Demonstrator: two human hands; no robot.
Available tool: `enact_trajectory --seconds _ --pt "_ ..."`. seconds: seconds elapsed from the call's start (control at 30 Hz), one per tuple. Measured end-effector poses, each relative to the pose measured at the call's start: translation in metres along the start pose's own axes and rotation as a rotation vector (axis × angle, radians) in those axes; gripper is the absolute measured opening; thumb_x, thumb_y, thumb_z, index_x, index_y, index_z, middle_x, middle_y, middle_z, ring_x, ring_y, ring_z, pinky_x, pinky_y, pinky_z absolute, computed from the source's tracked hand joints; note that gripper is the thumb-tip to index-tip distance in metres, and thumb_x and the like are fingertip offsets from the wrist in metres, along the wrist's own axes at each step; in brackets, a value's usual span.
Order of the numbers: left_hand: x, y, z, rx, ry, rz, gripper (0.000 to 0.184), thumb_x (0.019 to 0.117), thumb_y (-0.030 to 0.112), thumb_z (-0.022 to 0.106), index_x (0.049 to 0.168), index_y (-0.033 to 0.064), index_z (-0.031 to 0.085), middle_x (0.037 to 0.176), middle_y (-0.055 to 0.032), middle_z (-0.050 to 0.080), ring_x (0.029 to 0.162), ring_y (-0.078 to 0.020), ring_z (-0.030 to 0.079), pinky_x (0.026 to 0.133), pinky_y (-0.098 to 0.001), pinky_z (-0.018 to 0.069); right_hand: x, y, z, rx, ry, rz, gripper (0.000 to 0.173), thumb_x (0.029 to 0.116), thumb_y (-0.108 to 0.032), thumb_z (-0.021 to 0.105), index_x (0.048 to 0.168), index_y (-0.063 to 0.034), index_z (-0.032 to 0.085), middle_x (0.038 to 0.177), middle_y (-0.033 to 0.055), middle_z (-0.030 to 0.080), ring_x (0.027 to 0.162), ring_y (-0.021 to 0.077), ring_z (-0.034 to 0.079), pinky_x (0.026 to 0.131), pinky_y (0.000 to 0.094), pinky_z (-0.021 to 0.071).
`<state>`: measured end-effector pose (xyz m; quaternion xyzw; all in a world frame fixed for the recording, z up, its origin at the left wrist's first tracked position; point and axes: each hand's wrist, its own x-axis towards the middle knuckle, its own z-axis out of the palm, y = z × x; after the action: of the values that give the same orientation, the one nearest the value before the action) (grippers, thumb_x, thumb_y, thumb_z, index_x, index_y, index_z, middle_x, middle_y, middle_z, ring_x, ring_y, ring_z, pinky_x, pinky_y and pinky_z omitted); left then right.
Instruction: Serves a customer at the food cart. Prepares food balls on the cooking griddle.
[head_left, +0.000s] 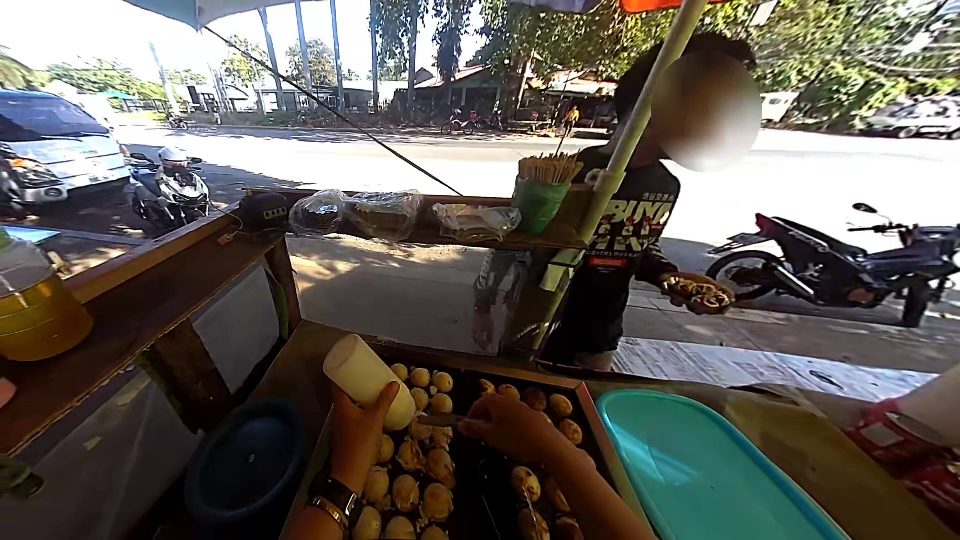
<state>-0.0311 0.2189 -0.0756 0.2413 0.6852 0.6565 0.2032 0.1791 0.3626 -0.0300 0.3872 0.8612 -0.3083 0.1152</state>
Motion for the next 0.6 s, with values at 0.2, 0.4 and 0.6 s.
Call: enact_trajectory --seconds 0.2,0.4,0.6 --pt "0.003 -0.003 -0.008 -0.042 0.064 0.021 0.093 0.0799 0.035 0.088 0.148 -0.0008 0.036 0.127 -0.018 0.062 0.114 -0.0215 0.066 0.097 -0.0393 0.0567 0.004 0.006 0.009 0.081 0.024 -0.036 0.052 0.1011 -0.058 0.055 0.117 -0.0117 0.074 0.112 0.0122 0.071 0.108 0.0278 0.066 0.097 0.0555 0.0489" --pt "0.002 0.006 -0.016 -0.083 0.099 -0.004 0.084 0.0831 0.024 0.086 0.146 -0.0017 0.036 0.125 -0.0188 0.062 0.112 -0.0215 0.066 0.095 -0.0382 0.0568 0.009 0.014 0.034 0.144 0.17 -0.056 0.047 0.0974 -0.054 0.063 0.12 -0.0141 0.072 0.107 0.0084 0.071 0.1 0.0249 0.067 0.093 0.0532 0.0504" --pt "0.0 0.013 -0.015 -0.161 0.097 -0.044 0.083 0.0845 0.024 0.086 0.147 0.0012 0.035 0.123 -0.0198 0.061 0.107 -0.0253 0.068 0.086 -0.0422 0.0607 0.005 0.012 0.051 0.156 0.2 -0.07 0.046 0.098 -0.054 0.062 0.124 -0.0166 0.07 0.103 0.008 0.069 0.092 0.024 0.065 0.087 0.0497 0.0522"
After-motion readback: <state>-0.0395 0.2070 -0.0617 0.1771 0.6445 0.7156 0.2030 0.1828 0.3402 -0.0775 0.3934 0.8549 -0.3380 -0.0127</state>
